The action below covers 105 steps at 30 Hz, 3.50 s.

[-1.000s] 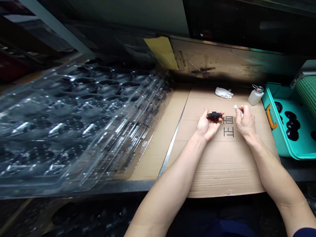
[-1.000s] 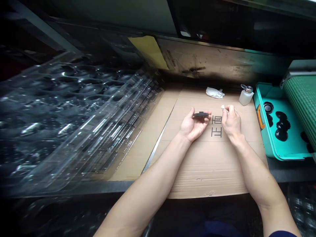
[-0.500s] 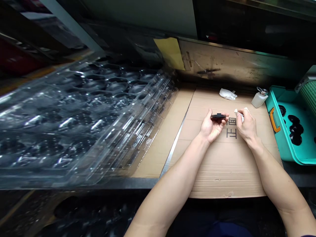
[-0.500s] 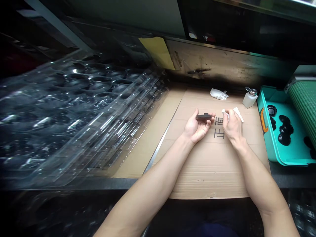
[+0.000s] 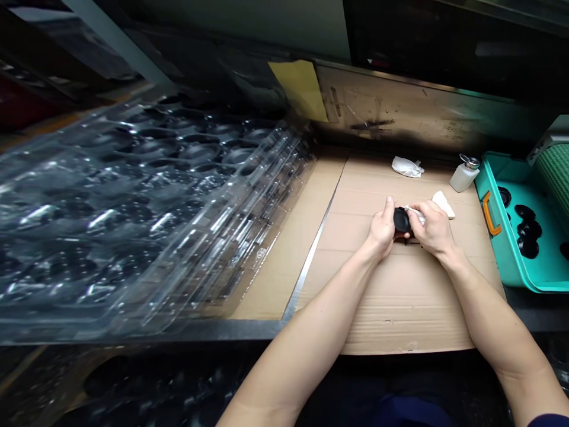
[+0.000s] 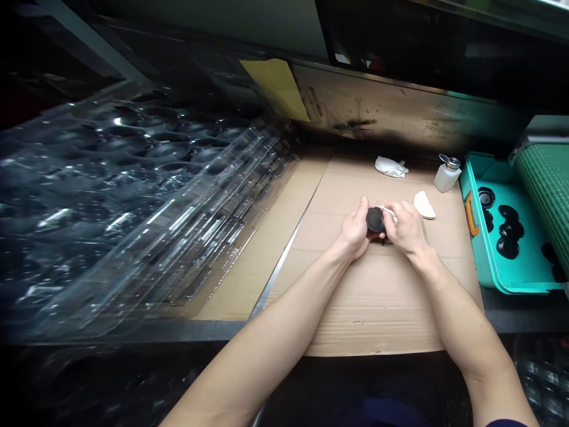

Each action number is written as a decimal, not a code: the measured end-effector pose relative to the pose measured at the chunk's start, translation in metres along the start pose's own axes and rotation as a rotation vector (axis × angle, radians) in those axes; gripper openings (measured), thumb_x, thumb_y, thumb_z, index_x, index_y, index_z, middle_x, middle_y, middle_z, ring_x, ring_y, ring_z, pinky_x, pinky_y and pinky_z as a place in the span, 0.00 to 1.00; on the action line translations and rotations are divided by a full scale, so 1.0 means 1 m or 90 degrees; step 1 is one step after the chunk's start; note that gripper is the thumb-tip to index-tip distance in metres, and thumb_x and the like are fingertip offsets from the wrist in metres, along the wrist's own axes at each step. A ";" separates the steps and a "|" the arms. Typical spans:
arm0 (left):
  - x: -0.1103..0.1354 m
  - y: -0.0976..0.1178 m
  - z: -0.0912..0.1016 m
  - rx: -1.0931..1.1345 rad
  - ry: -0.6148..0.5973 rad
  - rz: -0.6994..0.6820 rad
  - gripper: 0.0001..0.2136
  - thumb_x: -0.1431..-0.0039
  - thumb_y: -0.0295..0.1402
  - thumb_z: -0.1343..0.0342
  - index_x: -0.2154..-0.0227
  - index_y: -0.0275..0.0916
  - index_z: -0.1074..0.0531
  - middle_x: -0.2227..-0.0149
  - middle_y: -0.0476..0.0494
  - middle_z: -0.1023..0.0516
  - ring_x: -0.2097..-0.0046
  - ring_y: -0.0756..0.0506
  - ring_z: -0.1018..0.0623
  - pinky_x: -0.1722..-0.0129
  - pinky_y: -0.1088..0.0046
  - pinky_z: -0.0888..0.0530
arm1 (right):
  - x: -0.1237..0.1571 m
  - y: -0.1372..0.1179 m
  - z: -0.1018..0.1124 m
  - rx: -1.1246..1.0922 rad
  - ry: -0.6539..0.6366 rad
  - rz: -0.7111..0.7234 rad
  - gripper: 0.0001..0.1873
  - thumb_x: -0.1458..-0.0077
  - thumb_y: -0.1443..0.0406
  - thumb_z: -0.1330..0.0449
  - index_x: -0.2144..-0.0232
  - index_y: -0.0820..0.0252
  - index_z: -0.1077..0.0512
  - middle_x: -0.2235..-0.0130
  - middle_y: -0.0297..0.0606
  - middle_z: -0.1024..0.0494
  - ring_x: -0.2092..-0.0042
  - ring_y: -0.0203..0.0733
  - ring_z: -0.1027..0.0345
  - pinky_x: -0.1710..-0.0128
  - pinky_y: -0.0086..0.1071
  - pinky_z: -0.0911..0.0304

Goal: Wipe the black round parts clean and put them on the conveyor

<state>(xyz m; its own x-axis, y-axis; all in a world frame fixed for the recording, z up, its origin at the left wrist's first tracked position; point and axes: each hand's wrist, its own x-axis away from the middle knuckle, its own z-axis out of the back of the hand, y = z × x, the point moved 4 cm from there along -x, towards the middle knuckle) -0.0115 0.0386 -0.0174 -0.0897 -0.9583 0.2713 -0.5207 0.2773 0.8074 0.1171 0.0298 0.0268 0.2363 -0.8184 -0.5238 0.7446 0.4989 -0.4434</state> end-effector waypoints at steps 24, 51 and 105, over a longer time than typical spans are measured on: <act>0.002 -0.007 -0.003 -0.185 0.023 -0.138 0.31 0.38 0.63 0.48 0.78 0.38 0.30 0.81 0.47 0.29 0.80 0.49 0.28 0.80 0.74 0.31 | 0.006 0.002 -0.018 0.185 -0.029 0.068 0.11 0.32 0.65 0.49 0.62 0.58 0.26 0.62 0.45 0.21 0.58 0.49 0.31 0.55 0.39 0.35; 0.007 0.030 0.006 0.217 -0.091 0.173 0.25 0.25 0.44 0.63 0.51 0.31 0.26 0.63 0.32 0.17 0.68 0.46 0.19 0.78 0.78 0.28 | -0.001 0.039 0.033 0.071 0.249 -0.071 0.13 0.35 0.59 0.46 0.60 0.57 0.23 0.60 0.44 0.18 0.57 0.47 0.25 0.54 0.38 0.31; -0.009 0.037 0.042 -0.815 0.173 -0.371 0.20 0.33 0.49 0.46 0.56 0.37 0.20 0.50 0.28 0.22 0.42 0.29 0.29 0.37 0.49 0.36 | 0.014 0.135 0.048 0.077 0.271 -0.433 0.20 0.42 0.54 0.44 0.61 0.62 0.18 0.61 0.50 0.15 0.60 0.54 0.24 0.55 0.42 0.34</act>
<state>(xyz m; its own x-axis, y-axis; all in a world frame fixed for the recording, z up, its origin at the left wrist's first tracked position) -0.0658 0.0545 -0.0119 0.1055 -0.9529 -0.2843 0.6972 -0.1330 0.7044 0.2505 0.0719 -0.0055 -0.5316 -0.7410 -0.4102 0.7079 -0.1228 -0.6956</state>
